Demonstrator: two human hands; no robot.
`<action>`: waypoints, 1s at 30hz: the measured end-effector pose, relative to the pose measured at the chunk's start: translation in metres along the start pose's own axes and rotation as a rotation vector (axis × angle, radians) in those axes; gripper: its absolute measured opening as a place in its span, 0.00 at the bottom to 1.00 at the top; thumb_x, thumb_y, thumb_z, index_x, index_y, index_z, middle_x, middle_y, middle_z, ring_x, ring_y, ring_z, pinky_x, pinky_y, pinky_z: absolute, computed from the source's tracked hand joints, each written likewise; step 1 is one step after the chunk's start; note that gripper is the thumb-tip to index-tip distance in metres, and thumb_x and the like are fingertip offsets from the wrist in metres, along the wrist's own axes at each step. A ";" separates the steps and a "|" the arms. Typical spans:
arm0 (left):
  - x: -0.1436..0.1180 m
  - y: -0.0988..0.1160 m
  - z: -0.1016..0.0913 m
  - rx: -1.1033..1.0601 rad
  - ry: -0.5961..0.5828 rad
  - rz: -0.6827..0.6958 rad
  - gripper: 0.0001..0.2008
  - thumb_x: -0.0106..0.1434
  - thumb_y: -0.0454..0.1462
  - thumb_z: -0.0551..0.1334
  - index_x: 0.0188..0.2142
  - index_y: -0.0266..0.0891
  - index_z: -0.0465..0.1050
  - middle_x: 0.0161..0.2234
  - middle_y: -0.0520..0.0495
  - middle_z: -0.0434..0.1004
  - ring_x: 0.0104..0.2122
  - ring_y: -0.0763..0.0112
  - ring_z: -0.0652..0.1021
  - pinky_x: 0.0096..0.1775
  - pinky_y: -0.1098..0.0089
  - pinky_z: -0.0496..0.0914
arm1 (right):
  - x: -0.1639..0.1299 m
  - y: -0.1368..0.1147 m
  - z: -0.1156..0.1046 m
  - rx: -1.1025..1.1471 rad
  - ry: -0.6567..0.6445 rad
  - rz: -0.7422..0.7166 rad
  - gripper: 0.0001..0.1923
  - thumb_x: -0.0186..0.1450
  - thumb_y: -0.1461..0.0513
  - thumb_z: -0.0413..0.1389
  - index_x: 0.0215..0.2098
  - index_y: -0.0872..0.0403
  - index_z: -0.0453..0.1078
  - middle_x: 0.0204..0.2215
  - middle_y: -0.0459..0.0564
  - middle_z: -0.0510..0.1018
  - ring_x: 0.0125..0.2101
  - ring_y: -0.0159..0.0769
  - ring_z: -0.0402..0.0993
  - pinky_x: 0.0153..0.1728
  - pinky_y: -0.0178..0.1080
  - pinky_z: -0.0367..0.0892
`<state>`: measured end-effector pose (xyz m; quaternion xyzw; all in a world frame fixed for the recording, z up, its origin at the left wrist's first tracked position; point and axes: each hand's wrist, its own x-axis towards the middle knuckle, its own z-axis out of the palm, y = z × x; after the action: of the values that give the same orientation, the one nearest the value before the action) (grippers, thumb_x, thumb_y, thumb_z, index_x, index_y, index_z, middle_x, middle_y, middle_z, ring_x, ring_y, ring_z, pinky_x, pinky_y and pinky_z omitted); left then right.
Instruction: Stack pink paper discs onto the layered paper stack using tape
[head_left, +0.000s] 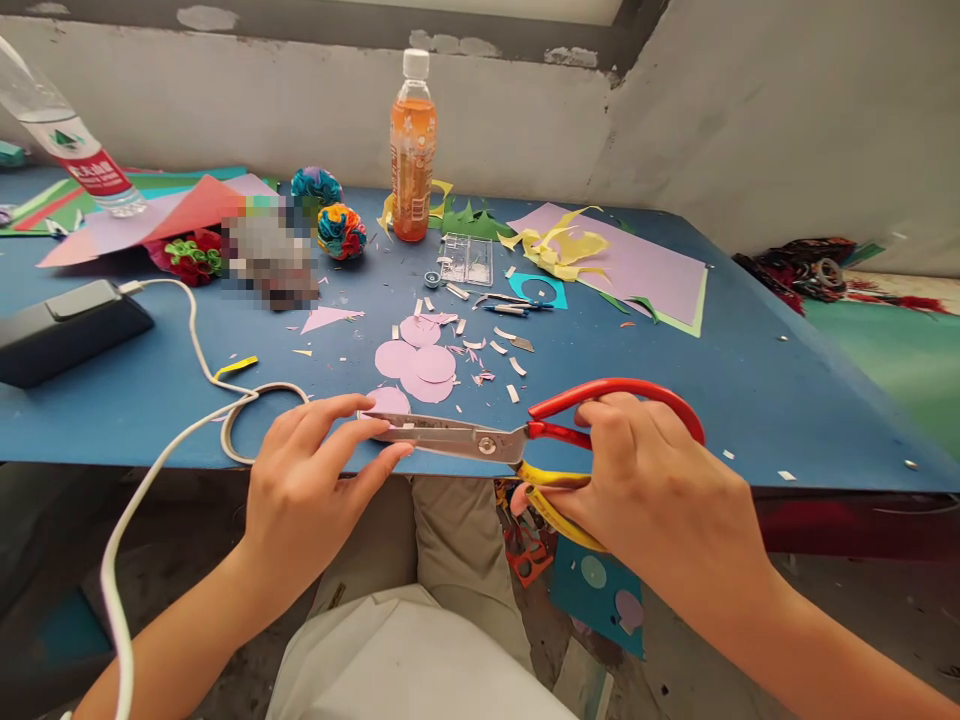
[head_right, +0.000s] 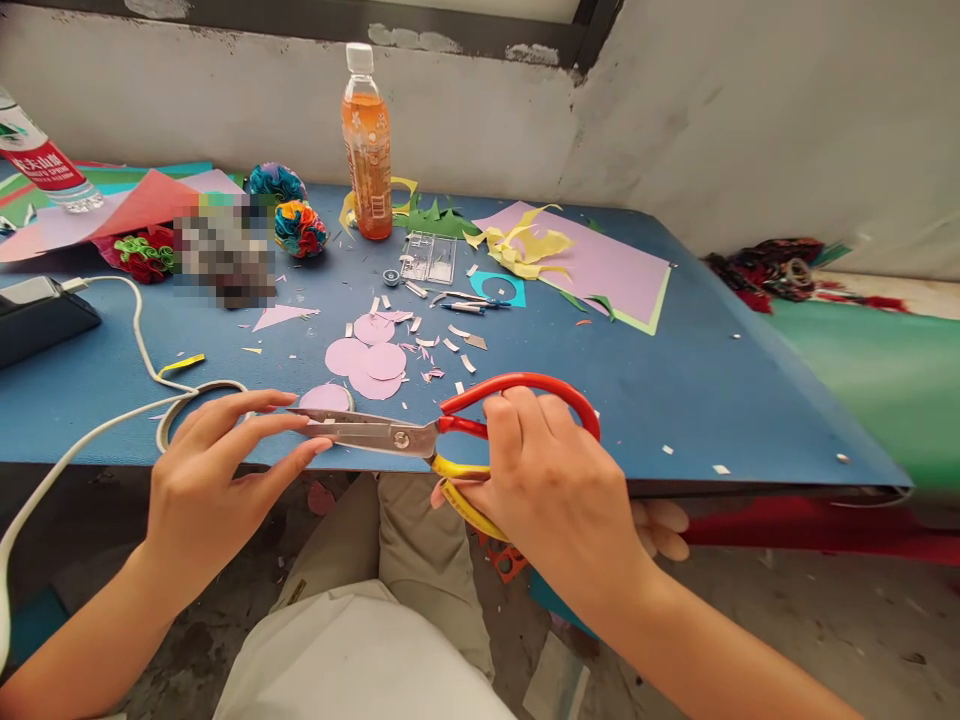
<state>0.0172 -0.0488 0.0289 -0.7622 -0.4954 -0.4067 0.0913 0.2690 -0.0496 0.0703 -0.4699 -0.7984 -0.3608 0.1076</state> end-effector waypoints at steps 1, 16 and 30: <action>0.000 0.000 0.001 -0.006 0.008 -0.010 0.07 0.58 0.38 0.66 0.36 0.40 0.73 0.39 0.46 0.77 0.39 0.64 0.77 0.42 0.63 0.72 | 0.001 0.002 0.000 0.002 0.006 -0.004 0.20 0.65 0.50 0.45 0.38 0.59 0.63 0.30 0.55 0.72 0.32 0.40 0.67 0.26 0.37 0.57; -0.003 0.007 -0.007 0.028 0.100 -0.024 0.10 0.55 0.33 0.68 0.36 0.41 0.71 0.34 0.48 0.78 0.35 0.64 0.78 0.39 0.63 0.70 | -0.001 0.015 0.029 0.090 -0.076 -0.056 0.31 0.63 0.43 0.41 0.46 0.63 0.60 0.36 0.64 0.68 0.39 0.53 0.65 0.40 0.50 0.63; 0.042 -0.017 -0.017 -0.061 -0.212 0.395 0.04 0.64 0.31 0.58 0.37 0.39 0.71 0.36 0.47 0.78 0.34 0.71 0.76 0.36 0.70 0.71 | -0.002 0.015 0.014 0.019 -0.121 -0.103 0.29 0.65 0.45 0.41 0.46 0.63 0.62 0.36 0.64 0.69 0.39 0.52 0.64 0.39 0.49 0.61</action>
<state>0.0018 -0.0210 0.0657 -0.8854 -0.3307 -0.3131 0.0935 0.2854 -0.0368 0.0662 -0.4479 -0.8301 -0.3290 0.0448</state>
